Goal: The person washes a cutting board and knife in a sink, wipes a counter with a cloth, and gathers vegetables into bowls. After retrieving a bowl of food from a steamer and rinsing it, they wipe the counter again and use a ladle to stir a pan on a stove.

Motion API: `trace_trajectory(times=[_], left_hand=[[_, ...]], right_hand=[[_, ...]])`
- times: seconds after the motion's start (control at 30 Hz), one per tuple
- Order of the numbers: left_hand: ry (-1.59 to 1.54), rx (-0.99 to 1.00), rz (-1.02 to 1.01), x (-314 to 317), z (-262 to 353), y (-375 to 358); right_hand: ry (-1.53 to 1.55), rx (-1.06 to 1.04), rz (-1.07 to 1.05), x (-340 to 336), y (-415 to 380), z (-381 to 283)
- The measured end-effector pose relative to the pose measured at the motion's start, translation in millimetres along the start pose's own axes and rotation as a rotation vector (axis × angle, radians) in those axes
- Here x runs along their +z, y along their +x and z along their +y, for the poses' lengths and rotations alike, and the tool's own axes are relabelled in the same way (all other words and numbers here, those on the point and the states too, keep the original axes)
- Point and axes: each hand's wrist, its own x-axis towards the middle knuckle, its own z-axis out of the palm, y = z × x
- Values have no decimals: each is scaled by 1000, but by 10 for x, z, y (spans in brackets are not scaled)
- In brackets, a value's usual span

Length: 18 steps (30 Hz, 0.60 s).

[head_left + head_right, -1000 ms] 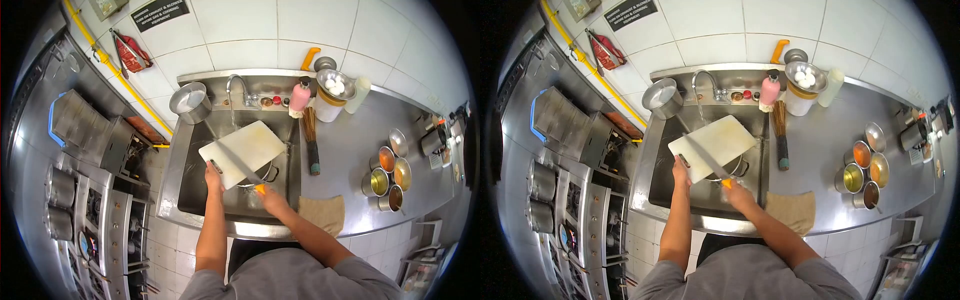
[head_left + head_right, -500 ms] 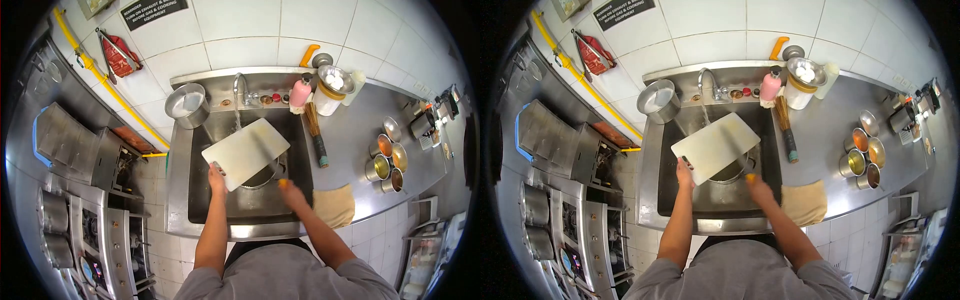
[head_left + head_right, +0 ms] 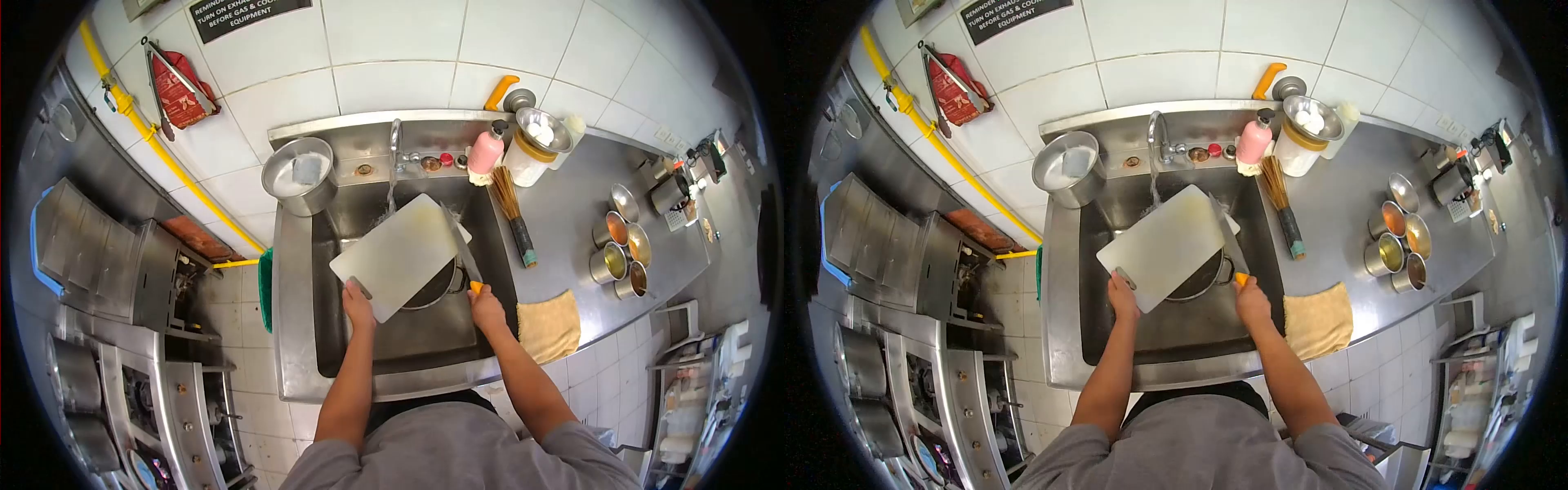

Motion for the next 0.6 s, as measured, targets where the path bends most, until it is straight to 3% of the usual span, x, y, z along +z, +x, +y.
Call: trace_trajectory(times=[0.13, 0.2, 0.23, 0.3, 0.37, 0.43, 0.53, 0.6], left_hand=[[-4, -61, -9, -58, -94, -98], [-26, -71, -16, -69, -113, -101], [-78, -66, -8, -62, -93, -118], [-136, -58, 8, -96, -34, -148], [-11, -72, 26, -118, 77, -166], [-30, -59, 7, -148, -1, -102], [-8, -65, -15, -243, -289, 67], [34, -73, -17, -294, -352, 178]], right_hand=[[-59, -122, -162, 157, -428, -399], [-153, -278, -262, 282, -438, -476], [-152, -279, -259, 253, -363, -440], [-48, -66, -68, 70, -118, -276], [-24, -29, 16, -72, 50, -143], [-52, -24, 5, -101, -62, -253], [-103, -276, -159, 108, -382, -401], [-94, -215, -141, 69, -309, -403]])
